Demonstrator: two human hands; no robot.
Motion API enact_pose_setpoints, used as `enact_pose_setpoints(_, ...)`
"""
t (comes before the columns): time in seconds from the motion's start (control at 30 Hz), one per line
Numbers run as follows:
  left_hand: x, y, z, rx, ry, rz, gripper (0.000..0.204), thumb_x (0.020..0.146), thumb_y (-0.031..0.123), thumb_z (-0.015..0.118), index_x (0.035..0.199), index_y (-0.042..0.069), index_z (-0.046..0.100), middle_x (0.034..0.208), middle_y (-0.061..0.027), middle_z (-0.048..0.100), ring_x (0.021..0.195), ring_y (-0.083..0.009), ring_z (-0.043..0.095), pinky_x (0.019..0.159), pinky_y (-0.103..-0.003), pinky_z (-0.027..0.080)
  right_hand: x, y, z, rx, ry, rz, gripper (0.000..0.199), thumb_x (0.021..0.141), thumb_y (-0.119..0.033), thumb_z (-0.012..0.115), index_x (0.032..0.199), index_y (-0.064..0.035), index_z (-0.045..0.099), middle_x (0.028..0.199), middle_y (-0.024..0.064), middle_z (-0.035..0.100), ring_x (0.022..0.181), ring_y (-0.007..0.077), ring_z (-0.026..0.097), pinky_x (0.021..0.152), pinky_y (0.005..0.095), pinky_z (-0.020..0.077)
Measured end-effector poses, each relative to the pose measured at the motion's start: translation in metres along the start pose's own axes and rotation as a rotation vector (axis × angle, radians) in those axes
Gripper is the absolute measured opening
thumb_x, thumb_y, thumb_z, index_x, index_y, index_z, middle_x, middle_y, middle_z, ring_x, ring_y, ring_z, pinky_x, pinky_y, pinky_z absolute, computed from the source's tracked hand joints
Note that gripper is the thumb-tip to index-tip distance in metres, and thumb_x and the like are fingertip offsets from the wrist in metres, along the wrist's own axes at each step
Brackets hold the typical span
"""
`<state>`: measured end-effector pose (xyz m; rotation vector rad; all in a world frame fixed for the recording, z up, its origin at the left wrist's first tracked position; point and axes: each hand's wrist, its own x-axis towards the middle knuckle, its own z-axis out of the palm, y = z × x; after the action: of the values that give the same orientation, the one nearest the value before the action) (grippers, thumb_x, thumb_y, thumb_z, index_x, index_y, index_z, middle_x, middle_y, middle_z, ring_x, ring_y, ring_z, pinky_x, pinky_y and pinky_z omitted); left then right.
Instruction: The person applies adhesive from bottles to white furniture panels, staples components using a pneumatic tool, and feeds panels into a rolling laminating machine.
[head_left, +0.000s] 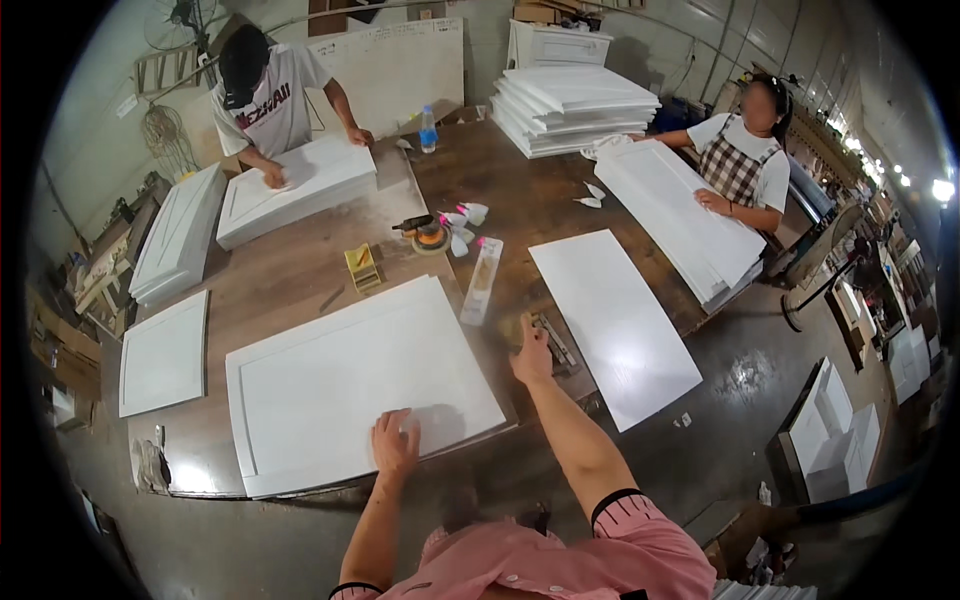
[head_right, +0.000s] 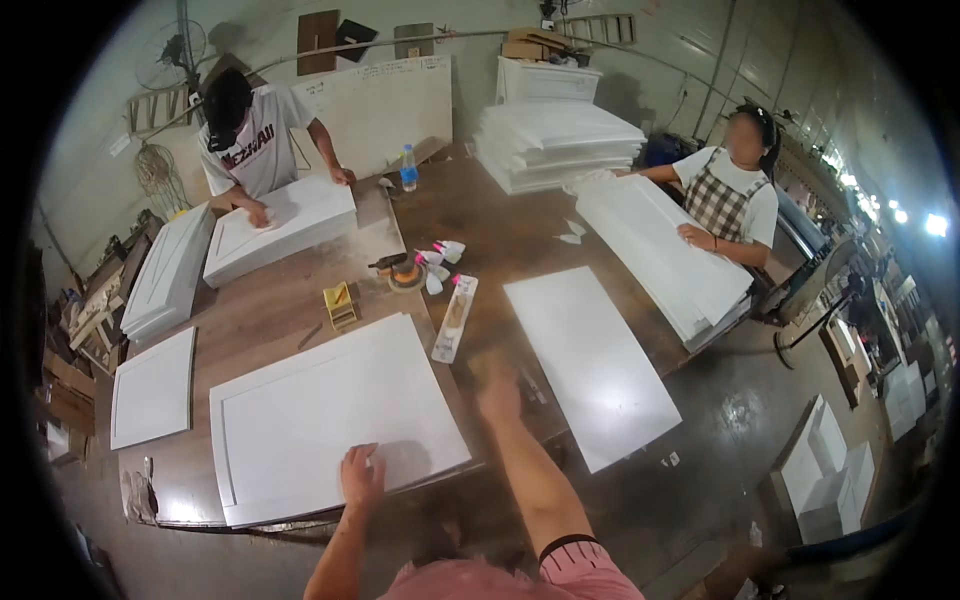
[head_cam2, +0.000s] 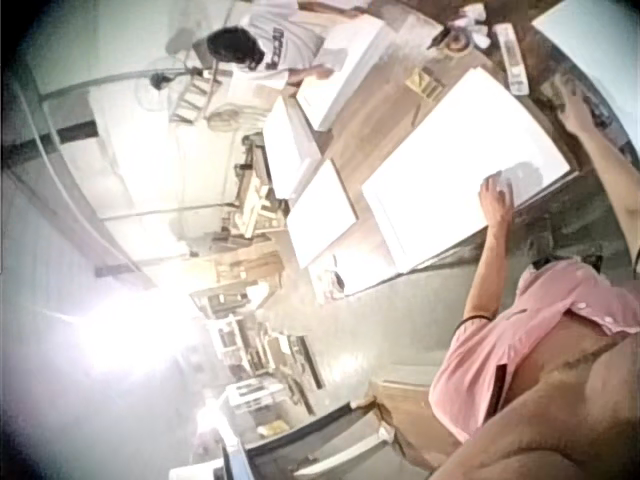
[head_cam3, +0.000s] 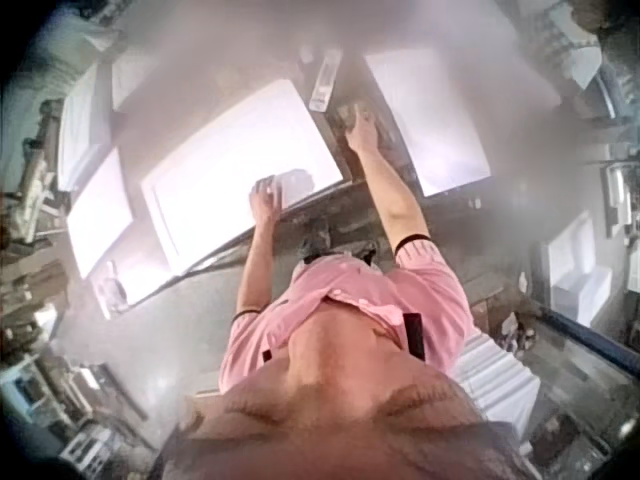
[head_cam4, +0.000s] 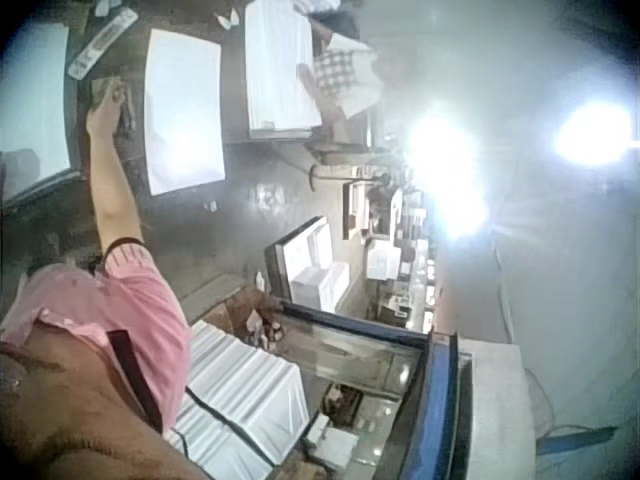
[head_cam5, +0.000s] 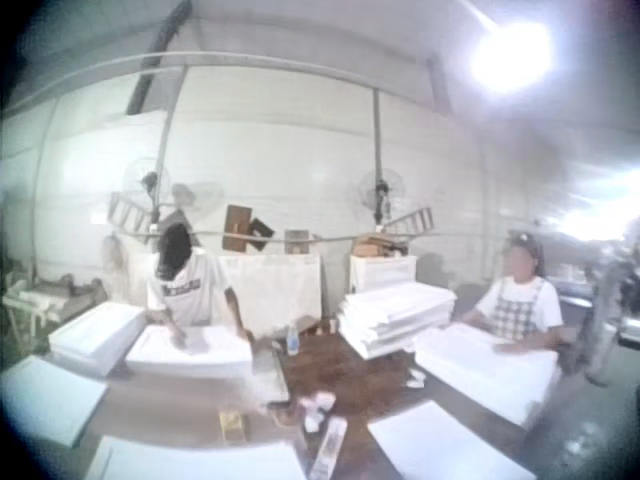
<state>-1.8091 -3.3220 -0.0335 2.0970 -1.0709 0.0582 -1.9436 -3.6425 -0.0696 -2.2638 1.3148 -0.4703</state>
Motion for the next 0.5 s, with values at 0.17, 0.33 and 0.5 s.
enact_pose_setpoints(0.17, 0.001, 0.02, 0.008, -0.136, -0.015, -0.001, 0.029, 0.085, 0.016, 0.07, 0.113, 0.008, 0.066, 0.11, -0.0141, 0.066, 0.104, -0.0357, 0.06, 0.093, -0.047, 0.045, -0.022, 0.002, -0.051, 0.447, 0.252, -0.071, 0.099, 0.078, -0.009, 0.077, 0.159, -0.021, 0.022, 0.128, 0.0183, 0.053, 0.092, 0.031, 0.065, 0.077, 0.0435, 0.0565)
enact_pose_setpoints(0.33, 0.019, 0.133, 0.035, -0.312, -0.232, 0.318, 0.055, 0.084, 0.022, 0.075, 0.133, 0.006, 0.057, 0.129, -0.0174, 0.059, 0.118, -0.0386, 0.054, 0.101, -0.047, 0.043, -0.114, -0.004, -0.164, 1.481, 0.049, 0.215, 0.089, 0.083, -0.017, 0.072, 0.158, -0.0137, 0.025, 0.113, 0.0091, 0.062, 0.068, 0.0204, 0.059, 0.057, 0.0349, 0.0523)
enact_pose_setpoints(0.5, 0.025, 0.235, 0.04, -0.333, -0.526, 0.49, 0.088, 0.081, 0.033, 0.079, 0.15, 0.0, 0.036, 0.134, -0.0211, 0.055, 0.116, -0.041, 0.055, 0.103, -0.049, 0.043, -0.197, -0.008, -0.219, 1.714, 0.307, 0.133, 0.07, 0.087, -0.045, 0.059, 0.15, -0.0178, 0.042, 0.119, 0.0084, 0.062, 0.058, 0.0164, 0.05, 0.053, 0.032, 0.0424)
